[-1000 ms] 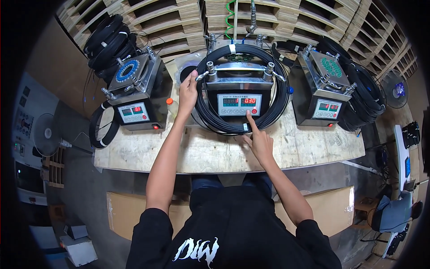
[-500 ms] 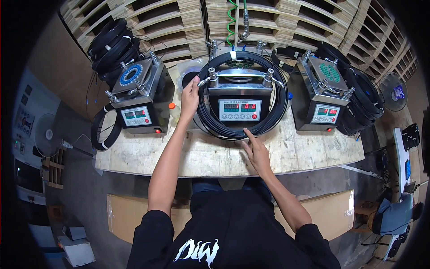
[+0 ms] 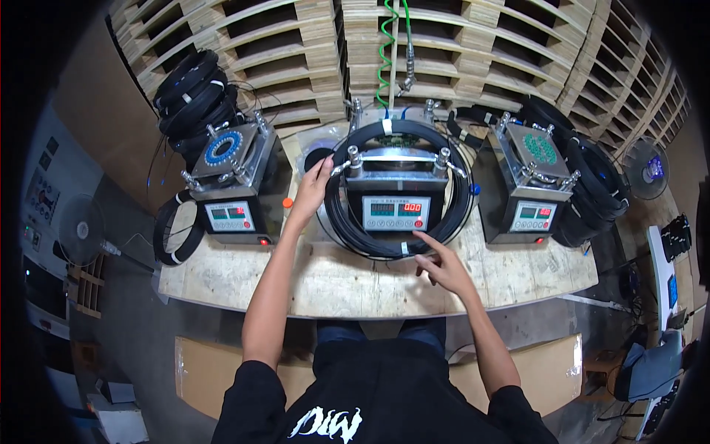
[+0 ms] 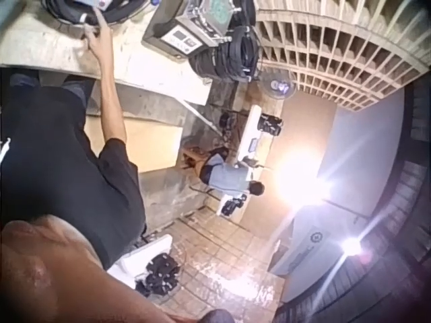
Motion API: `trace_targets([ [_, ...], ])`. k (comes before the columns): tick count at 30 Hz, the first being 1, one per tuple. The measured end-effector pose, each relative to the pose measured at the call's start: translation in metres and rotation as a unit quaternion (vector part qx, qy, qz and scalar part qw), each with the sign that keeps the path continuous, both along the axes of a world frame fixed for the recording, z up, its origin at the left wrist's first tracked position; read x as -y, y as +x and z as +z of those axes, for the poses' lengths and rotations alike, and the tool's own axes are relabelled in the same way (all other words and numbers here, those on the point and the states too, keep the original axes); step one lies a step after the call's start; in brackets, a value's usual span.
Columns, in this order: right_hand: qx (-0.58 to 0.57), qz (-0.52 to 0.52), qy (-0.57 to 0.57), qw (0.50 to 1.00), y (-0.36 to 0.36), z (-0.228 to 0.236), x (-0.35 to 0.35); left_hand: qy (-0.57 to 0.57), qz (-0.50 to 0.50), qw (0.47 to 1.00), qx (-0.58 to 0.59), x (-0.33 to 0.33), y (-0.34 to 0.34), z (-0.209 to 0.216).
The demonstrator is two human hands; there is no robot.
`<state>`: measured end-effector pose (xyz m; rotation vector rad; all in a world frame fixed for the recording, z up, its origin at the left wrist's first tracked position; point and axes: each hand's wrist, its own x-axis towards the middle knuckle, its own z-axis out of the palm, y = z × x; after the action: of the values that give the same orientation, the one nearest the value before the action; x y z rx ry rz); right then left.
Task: The recorder places a large cable coil into a heating/sealing machine, secures it, and operates the device to seal components.
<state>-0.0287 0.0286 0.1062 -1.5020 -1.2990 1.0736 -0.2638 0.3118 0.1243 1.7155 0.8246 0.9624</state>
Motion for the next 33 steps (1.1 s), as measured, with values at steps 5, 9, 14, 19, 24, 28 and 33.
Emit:
trace_targets([
  [5,-0.055,-0.086,0.067,0.993,0.069,0.047,-0.008,-0.175,-0.115,0.977,-0.032,0.003,-0.007,0.036],
  [9,0.07,-0.322,0.255,0.909,0.1,0.056,-0.037,-0.066,-0.004,0.998,-0.009,0.003,-0.007,0.023],
  [14,0.189,-0.389,0.245,0.868,0.079,-0.002,-0.045,0.089,0.205,0.975,-0.005,0.049,-0.014,-0.034],
  [19,0.076,-0.425,0.131,0.892,0.031,-0.058,-0.018,0.011,0.219,0.976,-0.01,0.121,-0.005,-0.047],
  [24,-0.008,-0.433,0.185,0.882,-0.029,-0.047,-0.008,0.031,0.256,0.966,0.014,0.175,0.002,-0.066],
  [28,0.036,-0.372,0.114,0.92,-0.045,-0.054,-0.006,-0.162,0.069,0.983,0.045,0.195,0.025,-0.065],
  [33,-0.03,-0.358,0.125,0.925,-0.06,-0.069,-0.006,-0.197,0.048,0.977,0.072,0.184,0.034,-0.072],
])
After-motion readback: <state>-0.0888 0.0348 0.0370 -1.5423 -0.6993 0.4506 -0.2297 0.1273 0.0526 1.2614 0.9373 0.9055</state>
